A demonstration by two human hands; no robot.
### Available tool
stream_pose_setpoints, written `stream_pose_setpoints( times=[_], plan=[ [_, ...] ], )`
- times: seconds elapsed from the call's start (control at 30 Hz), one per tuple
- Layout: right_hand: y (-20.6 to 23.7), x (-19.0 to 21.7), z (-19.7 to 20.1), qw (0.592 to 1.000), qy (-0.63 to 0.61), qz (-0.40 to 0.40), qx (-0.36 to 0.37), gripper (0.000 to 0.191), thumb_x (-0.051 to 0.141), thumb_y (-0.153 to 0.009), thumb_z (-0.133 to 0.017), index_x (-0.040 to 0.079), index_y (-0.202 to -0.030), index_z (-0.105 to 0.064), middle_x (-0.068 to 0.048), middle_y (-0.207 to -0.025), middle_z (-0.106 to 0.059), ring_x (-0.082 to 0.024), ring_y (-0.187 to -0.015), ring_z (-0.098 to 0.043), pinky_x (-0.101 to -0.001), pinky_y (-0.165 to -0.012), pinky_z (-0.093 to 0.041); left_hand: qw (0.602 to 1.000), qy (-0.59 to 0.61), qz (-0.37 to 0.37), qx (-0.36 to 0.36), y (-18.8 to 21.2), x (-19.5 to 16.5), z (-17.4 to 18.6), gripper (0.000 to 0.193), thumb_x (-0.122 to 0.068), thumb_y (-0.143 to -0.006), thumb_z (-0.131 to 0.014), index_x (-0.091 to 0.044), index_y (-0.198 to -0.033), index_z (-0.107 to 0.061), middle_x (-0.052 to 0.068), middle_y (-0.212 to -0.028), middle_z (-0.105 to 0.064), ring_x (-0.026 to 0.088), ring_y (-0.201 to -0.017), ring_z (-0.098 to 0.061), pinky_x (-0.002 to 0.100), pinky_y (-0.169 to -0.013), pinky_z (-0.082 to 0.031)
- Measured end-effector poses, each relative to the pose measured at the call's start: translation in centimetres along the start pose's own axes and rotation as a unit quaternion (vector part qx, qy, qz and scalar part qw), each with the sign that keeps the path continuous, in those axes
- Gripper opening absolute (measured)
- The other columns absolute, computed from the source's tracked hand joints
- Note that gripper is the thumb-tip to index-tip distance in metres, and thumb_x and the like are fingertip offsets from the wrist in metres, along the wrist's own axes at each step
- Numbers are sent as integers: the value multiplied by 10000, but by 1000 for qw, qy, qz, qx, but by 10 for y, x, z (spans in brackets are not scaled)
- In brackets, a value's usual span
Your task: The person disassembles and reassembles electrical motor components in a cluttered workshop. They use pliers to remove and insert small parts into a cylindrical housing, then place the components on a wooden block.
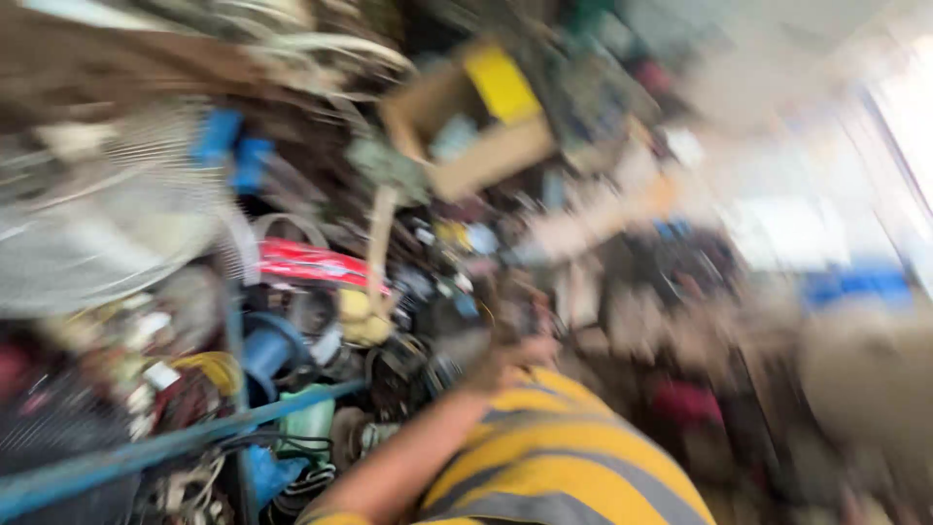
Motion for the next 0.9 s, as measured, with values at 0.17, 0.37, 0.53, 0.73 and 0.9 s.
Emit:
stream_pose_setpoints(
  times=[0.17,0.37,0.53,0.73,0.9],
  plan=[
    [66,-76,12,997,-27,-74,8,411,399,-949,-812,40,-1135,-733,-202,-1100,-698,-402,-997,-660,-463,-864,-528,942,282,178,29,52,20,8,553,-74,-948,-659,-57,-1475,-493,130,-1331,-594,256,-1122,-638,370,-883,-540],
    [157,-117,73,964,-87,-252,-23,321,284,-917,-800,43,-1118,-731,-162,-1059,-710,-315,-885,-705,-406,-780,-557,993,64,91,37,29,-19,-56,700,-111,-984,-730,-112,-1566,-341,143,-1463,-497,263,-1335,-520,455,-1133,-518],
    [285,-153,83,906,-57,-417,-46,344,303,-911,-791,54,-1141,-738,-147,-1069,-728,-274,-881,-727,-399,-802,-565,979,3,120,162,-9,-10,-141,776,-50,-957,-719,-183,-1580,-276,123,-1431,-496,279,-1332,-520,492,-1158,-512],
    [407,-128,25,871,-23,-491,-14,484,425,-956,-832,5,-1181,-748,-225,-1120,-737,-377,-1033,-698,-460,-901,-538,954,-84,83,276,-81,20,-205,930,-49,-853,-783,-185,-1598,-243,122,-1415,-484,262,-1337,-516,416,-1182,-424],
    [433,-70,-17,837,-98,-535,-57,381,331,-982,-811,3,-1160,-734,-124,-976,-757,-243,-918,-745,-376,-900,-561,945,-117,39,302,-153,-4,-208,971,-163,-842,-857,-173,-1572,-217,142,-1484,-484,306,-1431,-523,473,-1234,-465]
  ],
)
Point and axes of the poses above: each hand's wrist, its own y-axis away from the middle knuckle, its own z-axis out of the back of the hand, x = y × z, the point moved 9 cm from there along -y, towards the middle knuckle
